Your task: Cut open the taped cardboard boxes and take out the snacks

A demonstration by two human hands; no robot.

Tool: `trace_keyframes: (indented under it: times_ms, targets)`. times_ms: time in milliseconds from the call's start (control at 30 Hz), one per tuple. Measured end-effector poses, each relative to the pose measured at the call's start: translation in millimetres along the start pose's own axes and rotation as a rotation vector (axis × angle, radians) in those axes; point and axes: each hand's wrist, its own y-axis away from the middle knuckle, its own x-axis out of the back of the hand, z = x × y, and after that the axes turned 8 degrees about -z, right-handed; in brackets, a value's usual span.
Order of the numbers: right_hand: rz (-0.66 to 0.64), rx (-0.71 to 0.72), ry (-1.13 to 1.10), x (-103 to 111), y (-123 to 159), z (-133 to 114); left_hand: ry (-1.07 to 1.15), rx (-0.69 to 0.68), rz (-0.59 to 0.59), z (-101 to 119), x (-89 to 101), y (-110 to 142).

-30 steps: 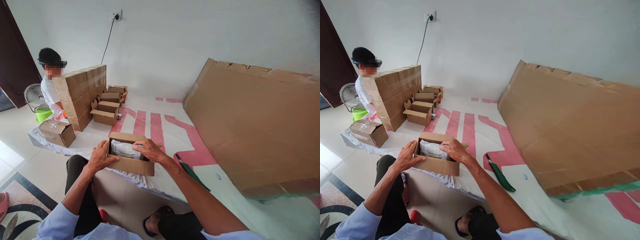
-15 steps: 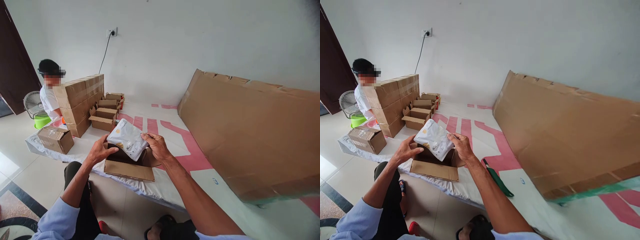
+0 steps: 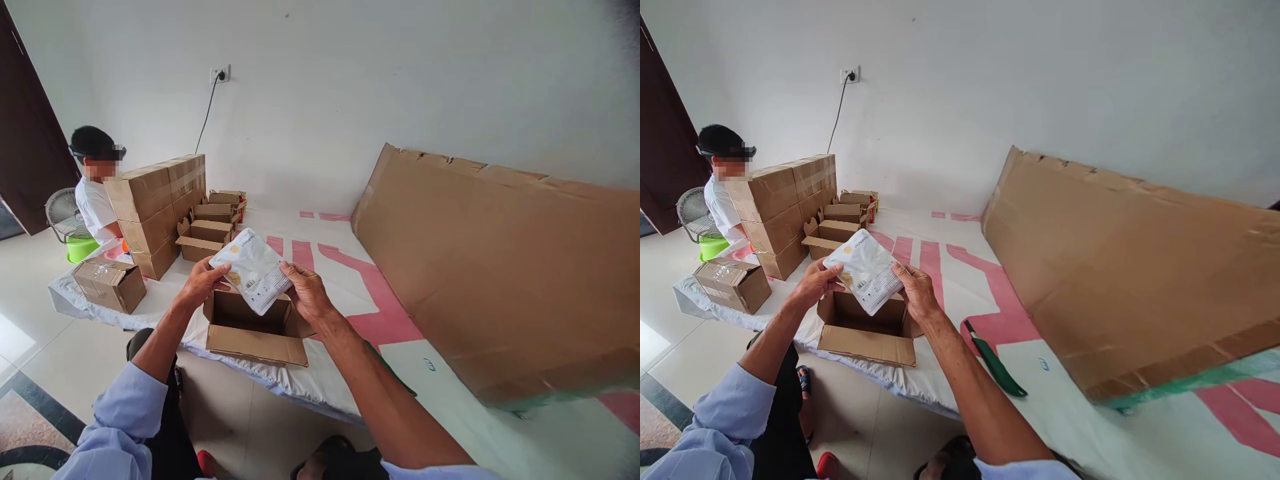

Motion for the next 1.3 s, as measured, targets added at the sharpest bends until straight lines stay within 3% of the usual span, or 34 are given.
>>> trace_keyframes:
  times_ms: [267,500,767,1100,1300]
  targets:
    - [-0.17,-0.08,0.057,-1.1,8.1,-2.8,-0.035,-0.067,0.022,9.9,-3.6,-27.4]
    - [-0.225,-0.146,0.038,-1.1,11.0,3.2,-0.023,-0.098,0.035,-2.9,-6.7,-46.5]
    - [-0.054,-0.082,-0.12,-6.5,-4.2,34.2,-0.113,0.104,-0.324,-12.9,1.7,-34.6]
    - [-0.128,-0.091,-0.105,3.5,-19.2,61.5,-0.062,0.058,-0.197,-51.5,10.8,-45.1]
    - [-0.099,-0.098,-0.041,11.5,-29.9,76.1,-0.074,0.068,-0.183,-57.9,14.8,-47.2]
